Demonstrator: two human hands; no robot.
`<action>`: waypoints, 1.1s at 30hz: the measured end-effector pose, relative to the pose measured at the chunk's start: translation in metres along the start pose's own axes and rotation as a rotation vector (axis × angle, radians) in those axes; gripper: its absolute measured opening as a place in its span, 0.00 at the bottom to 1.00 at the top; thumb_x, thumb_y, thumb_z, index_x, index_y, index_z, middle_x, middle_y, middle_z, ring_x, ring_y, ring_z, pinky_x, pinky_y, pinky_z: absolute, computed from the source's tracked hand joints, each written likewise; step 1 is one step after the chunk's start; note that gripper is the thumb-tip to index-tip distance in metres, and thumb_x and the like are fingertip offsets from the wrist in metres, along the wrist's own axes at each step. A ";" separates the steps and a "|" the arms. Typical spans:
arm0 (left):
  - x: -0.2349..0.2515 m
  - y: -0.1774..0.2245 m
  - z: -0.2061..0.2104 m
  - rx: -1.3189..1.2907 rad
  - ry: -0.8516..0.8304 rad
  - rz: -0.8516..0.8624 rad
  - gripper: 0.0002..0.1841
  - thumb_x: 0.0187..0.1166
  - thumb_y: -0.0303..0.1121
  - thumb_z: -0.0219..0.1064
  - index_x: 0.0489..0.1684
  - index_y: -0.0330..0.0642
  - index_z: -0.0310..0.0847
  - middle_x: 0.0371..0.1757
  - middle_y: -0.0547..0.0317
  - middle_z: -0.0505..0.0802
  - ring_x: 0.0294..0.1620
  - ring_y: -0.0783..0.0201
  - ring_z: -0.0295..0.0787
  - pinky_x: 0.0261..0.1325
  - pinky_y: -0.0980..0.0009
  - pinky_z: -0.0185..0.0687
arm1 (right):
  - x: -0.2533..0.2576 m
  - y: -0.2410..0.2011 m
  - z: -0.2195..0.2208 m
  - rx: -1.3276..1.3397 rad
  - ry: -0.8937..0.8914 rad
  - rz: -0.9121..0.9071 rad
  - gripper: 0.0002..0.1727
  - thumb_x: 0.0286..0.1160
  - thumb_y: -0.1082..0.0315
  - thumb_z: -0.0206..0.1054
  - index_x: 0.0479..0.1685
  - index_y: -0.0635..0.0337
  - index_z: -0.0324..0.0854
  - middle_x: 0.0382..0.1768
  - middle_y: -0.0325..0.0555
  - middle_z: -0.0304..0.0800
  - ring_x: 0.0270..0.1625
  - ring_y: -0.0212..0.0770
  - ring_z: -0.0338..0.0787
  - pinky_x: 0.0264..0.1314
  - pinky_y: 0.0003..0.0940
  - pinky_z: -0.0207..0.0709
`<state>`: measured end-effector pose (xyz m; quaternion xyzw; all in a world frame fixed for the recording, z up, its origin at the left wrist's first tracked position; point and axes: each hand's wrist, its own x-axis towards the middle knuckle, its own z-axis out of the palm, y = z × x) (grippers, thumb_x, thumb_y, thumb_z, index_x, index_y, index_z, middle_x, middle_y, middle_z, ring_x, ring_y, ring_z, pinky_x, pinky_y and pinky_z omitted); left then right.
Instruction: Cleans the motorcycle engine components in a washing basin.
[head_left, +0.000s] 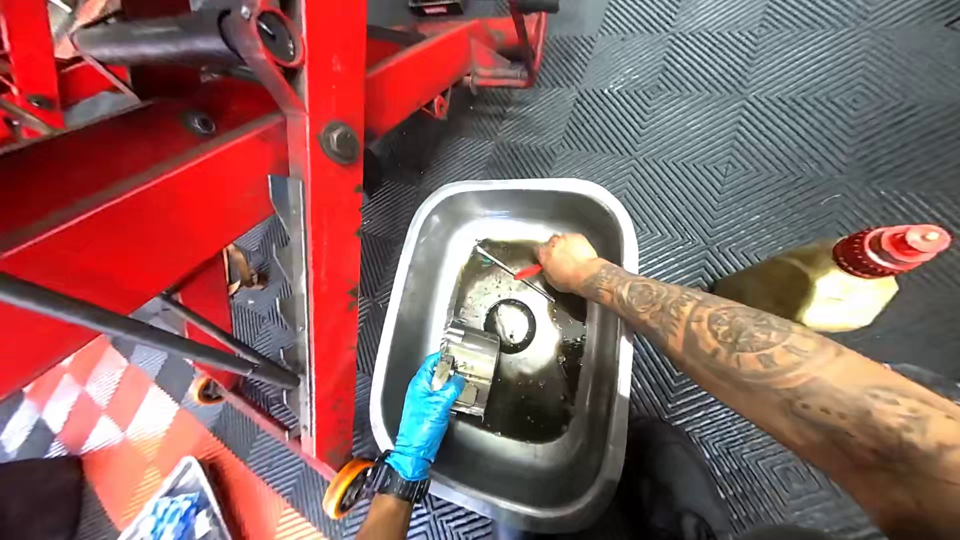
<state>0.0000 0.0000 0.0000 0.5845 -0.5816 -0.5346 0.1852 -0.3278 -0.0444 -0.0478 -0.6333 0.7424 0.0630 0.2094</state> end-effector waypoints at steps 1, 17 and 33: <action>0.000 0.001 0.000 0.003 -0.008 0.005 0.24 0.68 0.24 0.72 0.67 0.37 0.81 0.53 0.52 0.94 0.52 0.64 0.92 0.57 0.65 0.90 | -0.007 -0.002 0.002 0.048 -0.041 0.013 0.13 0.71 0.65 0.70 0.49 0.63 0.87 0.48 0.64 0.90 0.53 0.67 0.90 0.48 0.67 0.81; 0.005 0.006 -0.013 0.097 -0.092 0.041 0.22 0.76 0.29 0.72 0.71 0.45 0.81 0.61 0.55 0.92 0.59 0.63 0.90 0.64 0.55 0.87 | -0.076 -0.105 -0.001 1.088 0.011 -0.405 0.14 0.76 0.66 0.73 0.59 0.48 0.90 0.46 0.36 0.97 0.43 0.31 0.94 0.52 0.38 0.90; 0.019 -0.007 -0.023 0.059 -0.181 0.114 0.24 0.72 0.32 0.70 0.69 0.42 0.80 0.62 0.53 0.91 0.63 0.63 0.88 0.68 0.56 0.84 | -0.065 -0.129 -0.020 1.160 -0.196 -0.289 0.15 0.82 0.68 0.69 0.65 0.53 0.87 0.46 0.44 0.95 0.32 0.40 0.94 0.35 0.37 0.92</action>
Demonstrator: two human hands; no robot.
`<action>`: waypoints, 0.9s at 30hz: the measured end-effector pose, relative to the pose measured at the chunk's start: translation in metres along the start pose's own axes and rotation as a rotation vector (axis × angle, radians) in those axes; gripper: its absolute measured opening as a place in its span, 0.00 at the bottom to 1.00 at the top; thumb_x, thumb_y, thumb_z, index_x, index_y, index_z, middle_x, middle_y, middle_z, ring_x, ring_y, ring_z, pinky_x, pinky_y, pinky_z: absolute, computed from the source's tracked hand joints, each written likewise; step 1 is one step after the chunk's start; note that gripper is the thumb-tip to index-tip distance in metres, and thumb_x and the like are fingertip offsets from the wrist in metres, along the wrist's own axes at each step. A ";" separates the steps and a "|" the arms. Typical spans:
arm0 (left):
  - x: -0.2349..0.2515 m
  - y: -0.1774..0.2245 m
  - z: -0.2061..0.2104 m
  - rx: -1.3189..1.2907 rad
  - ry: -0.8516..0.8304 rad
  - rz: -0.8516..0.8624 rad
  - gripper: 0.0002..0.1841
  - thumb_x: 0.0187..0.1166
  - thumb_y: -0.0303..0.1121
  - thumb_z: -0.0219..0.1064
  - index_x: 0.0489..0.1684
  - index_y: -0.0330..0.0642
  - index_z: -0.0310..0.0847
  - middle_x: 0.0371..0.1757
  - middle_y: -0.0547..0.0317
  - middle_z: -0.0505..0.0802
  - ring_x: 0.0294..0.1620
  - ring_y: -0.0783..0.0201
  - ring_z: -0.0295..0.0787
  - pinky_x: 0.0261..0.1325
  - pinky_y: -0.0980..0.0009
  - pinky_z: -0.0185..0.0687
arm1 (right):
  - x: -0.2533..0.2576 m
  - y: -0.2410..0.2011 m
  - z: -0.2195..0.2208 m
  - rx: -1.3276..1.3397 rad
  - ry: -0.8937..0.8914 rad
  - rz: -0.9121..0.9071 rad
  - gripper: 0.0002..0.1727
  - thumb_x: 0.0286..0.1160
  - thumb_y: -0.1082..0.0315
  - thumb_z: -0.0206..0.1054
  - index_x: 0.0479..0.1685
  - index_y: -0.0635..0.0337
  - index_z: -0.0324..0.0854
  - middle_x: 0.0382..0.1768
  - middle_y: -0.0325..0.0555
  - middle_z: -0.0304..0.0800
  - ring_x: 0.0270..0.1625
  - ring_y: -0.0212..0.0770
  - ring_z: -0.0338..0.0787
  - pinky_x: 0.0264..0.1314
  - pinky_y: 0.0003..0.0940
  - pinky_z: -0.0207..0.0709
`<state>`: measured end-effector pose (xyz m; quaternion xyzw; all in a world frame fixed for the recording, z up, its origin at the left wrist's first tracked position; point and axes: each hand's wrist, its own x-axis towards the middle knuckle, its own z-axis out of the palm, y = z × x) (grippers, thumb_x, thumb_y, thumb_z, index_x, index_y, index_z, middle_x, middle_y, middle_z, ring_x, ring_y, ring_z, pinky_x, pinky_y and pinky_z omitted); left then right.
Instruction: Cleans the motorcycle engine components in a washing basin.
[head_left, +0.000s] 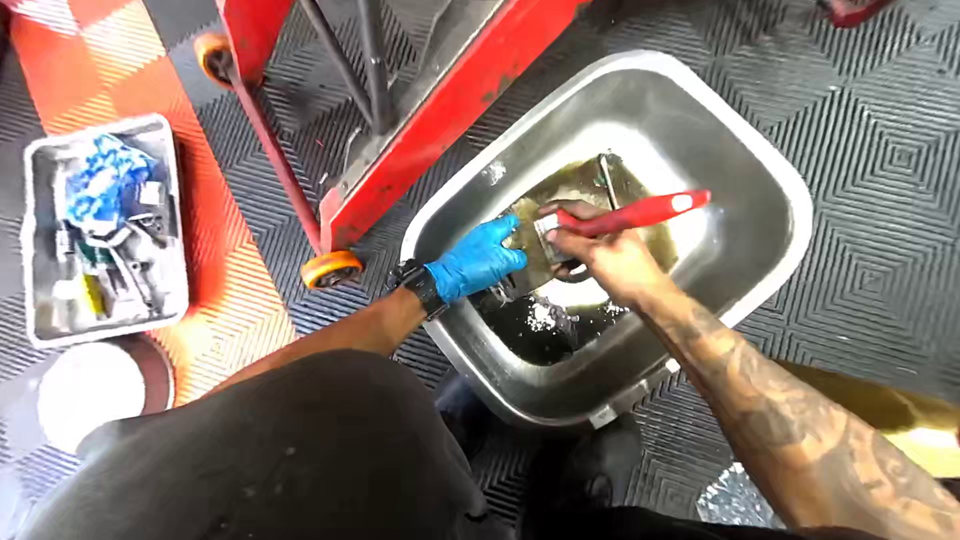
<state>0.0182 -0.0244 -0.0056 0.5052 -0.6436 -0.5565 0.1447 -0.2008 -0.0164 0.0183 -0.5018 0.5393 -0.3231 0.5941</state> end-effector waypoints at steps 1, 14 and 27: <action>0.001 0.001 -0.002 0.006 -0.002 0.002 0.24 0.72 0.32 0.70 0.70 0.44 0.80 0.61 0.53 0.91 0.62 0.64 0.88 0.67 0.57 0.85 | 0.007 0.002 -0.006 0.000 0.011 -0.014 0.15 0.81 0.69 0.69 0.64 0.55 0.87 0.49 0.45 0.95 0.33 0.41 0.94 0.35 0.38 0.93; 0.000 0.003 -0.013 -0.124 -0.072 0.053 0.24 0.77 0.32 0.71 0.73 0.45 0.78 0.61 0.58 0.92 0.60 0.67 0.90 0.66 0.63 0.88 | -0.015 0.015 -0.042 -0.329 0.119 -0.009 0.14 0.79 0.62 0.72 0.61 0.44 0.90 0.47 0.37 0.97 0.40 0.37 0.96 0.44 0.43 0.94; -0.005 -0.011 -0.023 -0.105 0.076 -0.027 0.16 0.88 0.47 0.61 0.44 0.44 0.86 0.38 0.59 0.91 0.42 0.67 0.88 0.50 0.62 0.85 | -0.063 0.069 -0.025 -1.289 -0.127 0.114 0.19 0.61 0.61 0.78 0.55 0.46 0.89 0.46 0.53 0.91 0.39 0.58 0.92 0.36 0.61 0.84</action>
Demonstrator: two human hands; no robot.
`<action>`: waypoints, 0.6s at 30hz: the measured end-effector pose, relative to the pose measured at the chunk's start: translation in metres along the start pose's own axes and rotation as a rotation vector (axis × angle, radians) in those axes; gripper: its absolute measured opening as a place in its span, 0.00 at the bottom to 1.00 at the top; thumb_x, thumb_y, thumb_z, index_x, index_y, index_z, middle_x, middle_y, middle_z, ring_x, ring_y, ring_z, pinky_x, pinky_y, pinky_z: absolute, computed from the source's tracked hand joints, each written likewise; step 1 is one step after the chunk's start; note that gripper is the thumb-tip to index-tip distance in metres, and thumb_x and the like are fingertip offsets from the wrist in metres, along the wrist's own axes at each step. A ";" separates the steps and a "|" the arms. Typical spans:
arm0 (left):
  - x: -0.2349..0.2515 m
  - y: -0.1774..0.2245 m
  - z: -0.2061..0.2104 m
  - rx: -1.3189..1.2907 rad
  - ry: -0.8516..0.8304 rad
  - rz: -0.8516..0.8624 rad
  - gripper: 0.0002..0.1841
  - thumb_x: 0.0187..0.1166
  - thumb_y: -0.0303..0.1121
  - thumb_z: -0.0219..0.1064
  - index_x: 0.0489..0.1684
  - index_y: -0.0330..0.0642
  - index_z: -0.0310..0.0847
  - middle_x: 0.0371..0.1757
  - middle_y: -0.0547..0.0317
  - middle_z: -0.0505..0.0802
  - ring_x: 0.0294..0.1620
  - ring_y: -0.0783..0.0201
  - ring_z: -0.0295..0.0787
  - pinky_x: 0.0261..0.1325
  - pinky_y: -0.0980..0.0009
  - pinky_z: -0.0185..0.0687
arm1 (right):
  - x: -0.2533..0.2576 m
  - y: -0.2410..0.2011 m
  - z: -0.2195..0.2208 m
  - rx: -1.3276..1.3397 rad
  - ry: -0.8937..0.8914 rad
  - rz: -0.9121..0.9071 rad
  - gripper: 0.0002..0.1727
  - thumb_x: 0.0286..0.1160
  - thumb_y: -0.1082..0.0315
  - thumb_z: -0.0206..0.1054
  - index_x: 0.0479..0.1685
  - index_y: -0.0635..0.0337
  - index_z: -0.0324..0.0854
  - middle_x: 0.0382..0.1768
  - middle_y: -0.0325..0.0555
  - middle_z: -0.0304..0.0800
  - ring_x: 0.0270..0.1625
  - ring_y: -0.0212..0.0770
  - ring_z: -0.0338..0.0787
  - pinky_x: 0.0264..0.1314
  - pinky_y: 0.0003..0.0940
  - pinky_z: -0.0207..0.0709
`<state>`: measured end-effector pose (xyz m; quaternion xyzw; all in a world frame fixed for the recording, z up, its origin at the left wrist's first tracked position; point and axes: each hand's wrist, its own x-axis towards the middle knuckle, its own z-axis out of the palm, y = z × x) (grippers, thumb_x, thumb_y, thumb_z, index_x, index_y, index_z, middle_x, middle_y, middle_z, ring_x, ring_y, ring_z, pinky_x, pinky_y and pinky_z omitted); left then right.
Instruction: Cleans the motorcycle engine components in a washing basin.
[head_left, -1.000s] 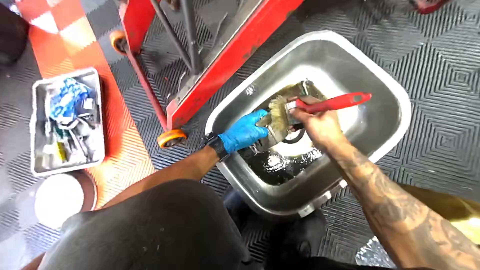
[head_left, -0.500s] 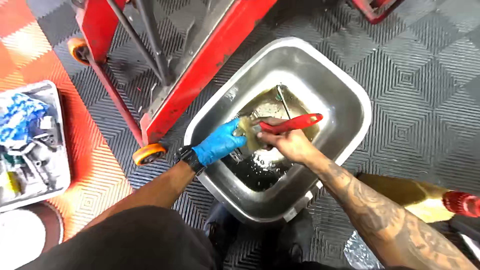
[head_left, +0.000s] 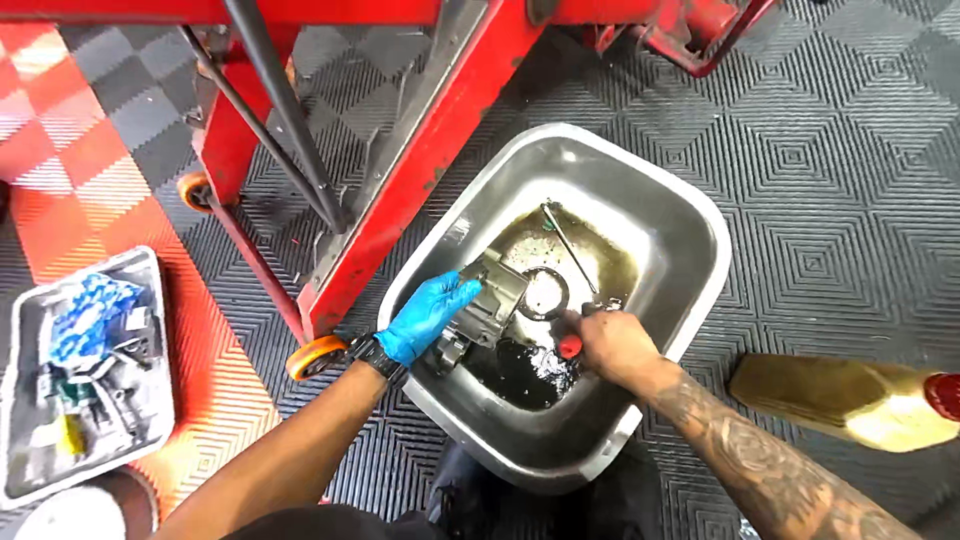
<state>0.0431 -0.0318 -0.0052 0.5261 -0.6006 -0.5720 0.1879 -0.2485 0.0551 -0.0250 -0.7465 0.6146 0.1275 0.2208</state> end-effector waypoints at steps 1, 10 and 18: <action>0.003 0.007 0.003 -0.018 0.032 -0.020 0.19 0.89 0.49 0.59 0.43 0.43 0.87 0.38 0.58 0.91 0.42 0.66 0.87 0.49 0.61 0.84 | 0.002 0.000 0.002 -0.013 0.006 0.006 0.21 0.61 0.61 0.78 0.57 0.46 0.88 0.48 0.54 0.90 0.39 0.59 0.92 0.36 0.61 0.84; 0.033 0.039 0.028 -0.026 0.177 -0.182 0.32 0.89 0.60 0.50 0.56 0.39 0.87 0.52 0.44 0.93 0.56 0.54 0.91 0.64 0.48 0.84 | -0.009 -0.004 -0.002 0.042 -0.223 -0.012 0.21 0.71 0.54 0.71 0.66 0.38 0.85 0.48 0.50 0.92 0.52 0.57 0.92 0.51 0.61 0.83; 0.036 0.035 0.039 -0.081 0.217 -0.183 0.34 0.89 0.63 0.47 0.60 0.41 0.86 0.56 0.47 0.93 0.60 0.56 0.91 0.66 0.49 0.85 | -0.030 -0.035 0.007 -0.003 -0.404 -0.121 0.24 0.77 0.58 0.64 0.73 0.48 0.78 0.59 0.61 0.87 0.58 0.65 0.89 0.54 0.65 0.81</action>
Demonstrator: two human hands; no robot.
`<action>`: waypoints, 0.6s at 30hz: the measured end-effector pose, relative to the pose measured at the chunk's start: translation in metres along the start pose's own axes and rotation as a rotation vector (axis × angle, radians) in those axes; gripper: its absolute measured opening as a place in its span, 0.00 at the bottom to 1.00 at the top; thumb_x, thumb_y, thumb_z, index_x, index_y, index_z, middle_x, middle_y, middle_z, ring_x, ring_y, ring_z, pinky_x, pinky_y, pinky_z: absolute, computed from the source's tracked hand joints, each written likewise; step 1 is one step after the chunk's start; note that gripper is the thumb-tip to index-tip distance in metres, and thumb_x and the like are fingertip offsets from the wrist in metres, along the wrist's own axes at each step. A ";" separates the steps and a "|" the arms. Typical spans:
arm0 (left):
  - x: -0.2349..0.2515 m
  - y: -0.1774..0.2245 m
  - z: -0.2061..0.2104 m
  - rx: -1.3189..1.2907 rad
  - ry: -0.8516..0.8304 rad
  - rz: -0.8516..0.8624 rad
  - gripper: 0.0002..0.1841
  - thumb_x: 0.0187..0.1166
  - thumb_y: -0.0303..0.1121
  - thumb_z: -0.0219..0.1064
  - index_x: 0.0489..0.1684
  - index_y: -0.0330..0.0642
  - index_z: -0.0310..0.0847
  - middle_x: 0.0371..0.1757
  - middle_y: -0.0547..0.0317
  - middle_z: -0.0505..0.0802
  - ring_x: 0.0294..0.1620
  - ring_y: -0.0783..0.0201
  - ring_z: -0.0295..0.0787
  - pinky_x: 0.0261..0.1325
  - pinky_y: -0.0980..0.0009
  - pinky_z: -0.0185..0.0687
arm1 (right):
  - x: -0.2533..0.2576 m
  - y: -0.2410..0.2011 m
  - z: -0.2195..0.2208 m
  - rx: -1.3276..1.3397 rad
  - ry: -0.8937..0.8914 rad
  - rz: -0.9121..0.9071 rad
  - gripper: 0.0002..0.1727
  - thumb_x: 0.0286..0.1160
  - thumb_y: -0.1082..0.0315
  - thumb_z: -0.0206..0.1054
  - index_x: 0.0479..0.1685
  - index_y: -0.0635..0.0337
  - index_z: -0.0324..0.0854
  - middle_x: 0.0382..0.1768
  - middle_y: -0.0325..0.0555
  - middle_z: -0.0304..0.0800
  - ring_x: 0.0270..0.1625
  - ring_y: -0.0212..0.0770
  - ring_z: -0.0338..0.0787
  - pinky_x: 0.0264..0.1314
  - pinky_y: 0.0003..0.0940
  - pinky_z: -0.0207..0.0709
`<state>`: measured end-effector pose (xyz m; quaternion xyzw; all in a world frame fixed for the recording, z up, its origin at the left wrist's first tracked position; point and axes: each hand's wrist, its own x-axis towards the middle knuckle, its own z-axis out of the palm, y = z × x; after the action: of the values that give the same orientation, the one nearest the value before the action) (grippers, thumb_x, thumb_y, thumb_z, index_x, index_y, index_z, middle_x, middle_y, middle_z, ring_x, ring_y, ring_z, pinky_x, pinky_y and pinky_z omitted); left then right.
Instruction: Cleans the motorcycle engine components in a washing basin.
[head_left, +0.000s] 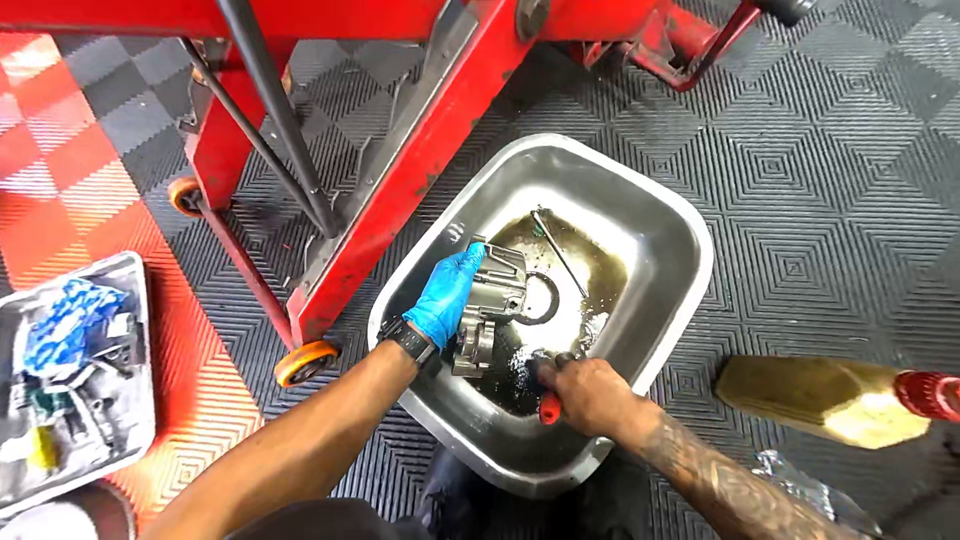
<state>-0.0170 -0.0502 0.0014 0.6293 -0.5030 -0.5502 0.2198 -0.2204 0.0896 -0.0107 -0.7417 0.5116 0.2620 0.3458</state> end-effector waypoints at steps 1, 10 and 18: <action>0.000 -0.001 0.000 -0.017 0.001 -0.004 0.34 0.89 0.63 0.46 0.61 0.42 0.86 0.56 0.47 0.94 0.60 0.56 0.92 0.66 0.49 0.86 | -0.002 -0.001 -0.001 0.016 0.003 -0.003 0.24 0.78 0.57 0.64 0.74 0.46 0.78 0.59 0.60 0.87 0.58 0.64 0.90 0.55 0.65 0.81; 0.004 -0.003 0.004 -0.329 -0.068 -0.021 0.18 0.88 0.41 0.62 0.62 0.35 0.81 0.54 0.47 0.91 0.54 0.58 0.90 0.60 0.56 0.86 | 0.010 0.026 -0.002 0.187 0.302 0.216 0.23 0.71 0.55 0.69 0.68 0.45 0.82 0.48 0.54 0.92 0.49 0.60 0.93 0.48 0.62 0.84; 0.009 0.002 0.054 -0.157 -0.097 0.143 0.19 0.79 0.31 0.71 0.65 0.37 0.77 0.52 0.50 0.93 0.55 0.60 0.91 0.62 0.58 0.87 | 0.005 0.032 -0.012 0.189 0.267 0.221 0.22 0.70 0.54 0.72 0.64 0.44 0.84 0.46 0.53 0.92 0.50 0.60 0.92 0.49 0.63 0.84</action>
<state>-0.0685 -0.0440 -0.0177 0.5452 -0.5119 -0.6008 0.2825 -0.2480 0.0702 -0.0147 -0.6735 0.6534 0.1483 0.3122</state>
